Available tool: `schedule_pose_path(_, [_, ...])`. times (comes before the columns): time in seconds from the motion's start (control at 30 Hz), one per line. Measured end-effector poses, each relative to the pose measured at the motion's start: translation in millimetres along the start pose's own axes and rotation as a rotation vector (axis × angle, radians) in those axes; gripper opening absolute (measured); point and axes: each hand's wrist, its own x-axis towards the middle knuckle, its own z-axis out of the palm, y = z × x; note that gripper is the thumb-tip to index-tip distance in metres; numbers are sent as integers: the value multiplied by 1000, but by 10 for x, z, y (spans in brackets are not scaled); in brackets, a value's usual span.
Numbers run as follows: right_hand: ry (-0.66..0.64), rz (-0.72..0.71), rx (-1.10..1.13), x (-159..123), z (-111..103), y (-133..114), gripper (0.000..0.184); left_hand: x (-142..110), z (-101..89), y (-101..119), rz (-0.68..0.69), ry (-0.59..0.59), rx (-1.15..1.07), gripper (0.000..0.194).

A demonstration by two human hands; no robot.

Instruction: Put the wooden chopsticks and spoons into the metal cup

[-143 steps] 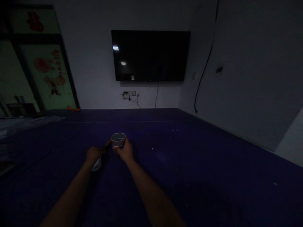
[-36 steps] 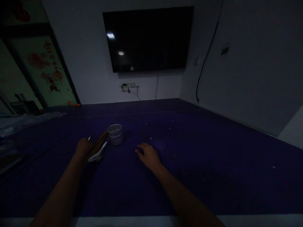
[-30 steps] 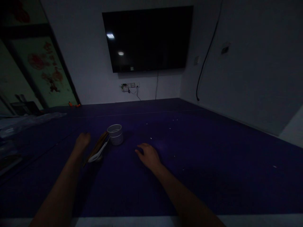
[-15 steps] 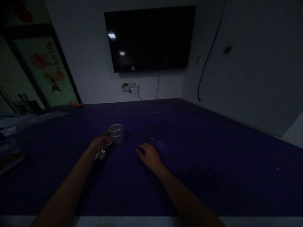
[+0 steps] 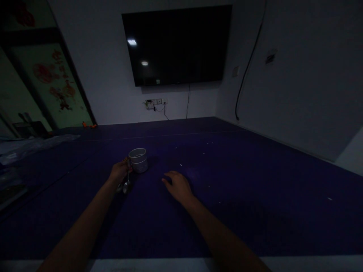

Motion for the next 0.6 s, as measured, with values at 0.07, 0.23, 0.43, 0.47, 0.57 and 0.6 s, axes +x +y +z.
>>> schedule_pose_path(0.07, [-2, -2, -7, 3, 7, 4, 31, 2, -23, -5, 33, 16, 93, 18])
schedule_pose_path(0.23, [0, -7, -1, 10, 10, 9, 29, -5, -84, 9, 94, 39, 313, 22])
schedule_pose_path(0.43, [19, -10, 10, -9, -11, 12, 28, -28, -166, 93, 184, 74, 510, 32])
schedule_pose_path(0.47, [23, -15, 13, -11, -13, 14, 27, -37, -198, 122, 221, 89, 573, 32])
schedule_pose_path(0.57, [32, -30, 19, -13, -10, 25, 26, -66, -318, 219, 288, 113, 800, 25])
schedule_pose_path(0.6, [32, -35, 22, -11, -7, 31, 26, -72, -356, 244, 275, 96, 869, 23])
